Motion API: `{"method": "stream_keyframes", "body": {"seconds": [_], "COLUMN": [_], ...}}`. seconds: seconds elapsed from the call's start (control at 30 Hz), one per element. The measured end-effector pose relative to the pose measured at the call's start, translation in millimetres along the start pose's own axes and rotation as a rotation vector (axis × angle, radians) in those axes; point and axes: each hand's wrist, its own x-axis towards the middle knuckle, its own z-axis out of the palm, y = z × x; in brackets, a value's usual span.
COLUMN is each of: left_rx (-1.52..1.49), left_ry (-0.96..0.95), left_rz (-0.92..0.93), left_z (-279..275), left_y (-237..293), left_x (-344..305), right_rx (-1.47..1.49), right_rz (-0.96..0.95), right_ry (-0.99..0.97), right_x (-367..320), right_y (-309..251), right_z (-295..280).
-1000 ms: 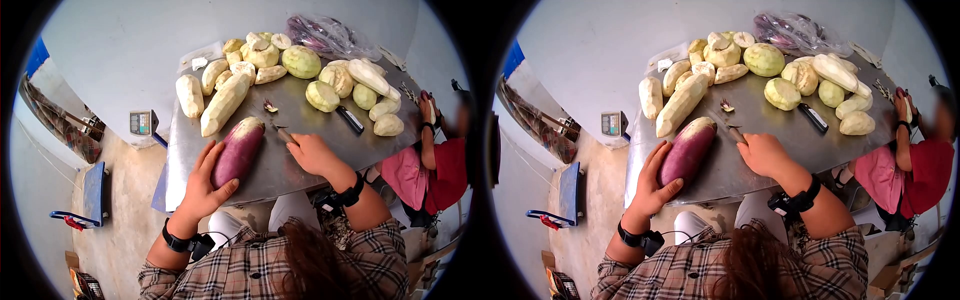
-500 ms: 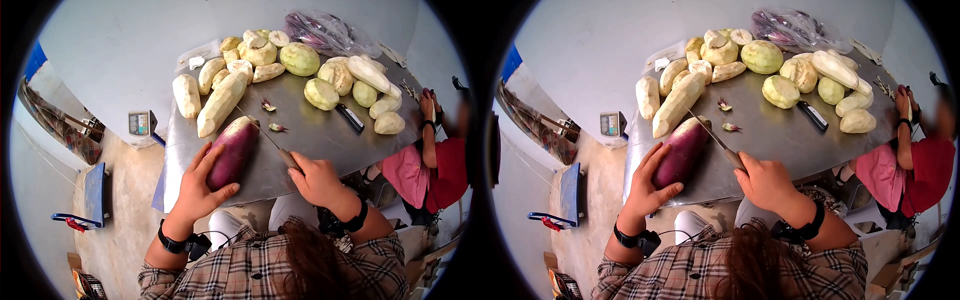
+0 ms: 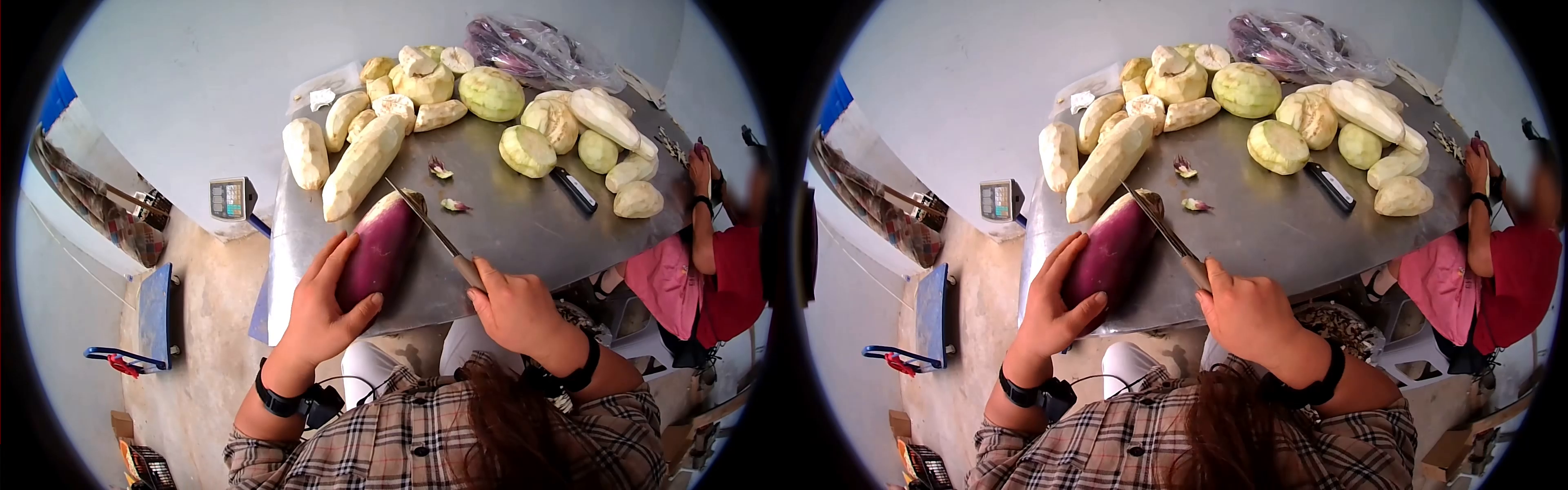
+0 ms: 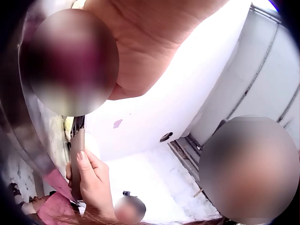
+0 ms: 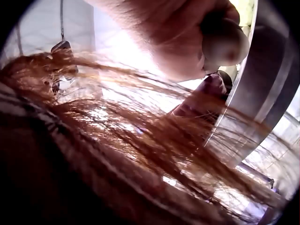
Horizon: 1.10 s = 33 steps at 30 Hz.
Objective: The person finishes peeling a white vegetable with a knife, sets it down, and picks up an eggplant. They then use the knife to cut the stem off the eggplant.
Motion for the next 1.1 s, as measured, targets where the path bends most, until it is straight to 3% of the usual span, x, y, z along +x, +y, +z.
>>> {"method": "stream_keyframes", "body": {"seconds": [0.1,0.2,0.3,0.6,1.1], "left_rx": [0.156,0.113,0.201,0.191,0.165], "left_ry": [0.034,-0.041,-0.024,0.006,-0.013], "left_rz": [0.133,0.094,0.134,0.102,0.124], "left_z": [1.5,4.4,7.1,7.7,3.6], "left_y": [0.9,12.9,10.9,6.6,2.5], "left_x": [4.2,5.7,6.2,5.1,8.5], "right_rx": [-0.037,-0.075,-0.095,-0.160,-0.157], "right_rz": [0.012,0.005,0.113,0.062,0.168], "right_ry": [-0.018,-0.019,-0.142,-0.027,-0.183], "right_x": [-0.1,-1.2,7.8,32.8,24.7], "right_y": [-2.6,-1.3,-5.0,0.5,-7.6], "right_z": [-1.8,-0.7,-3.4,15.7,-6.1]}}
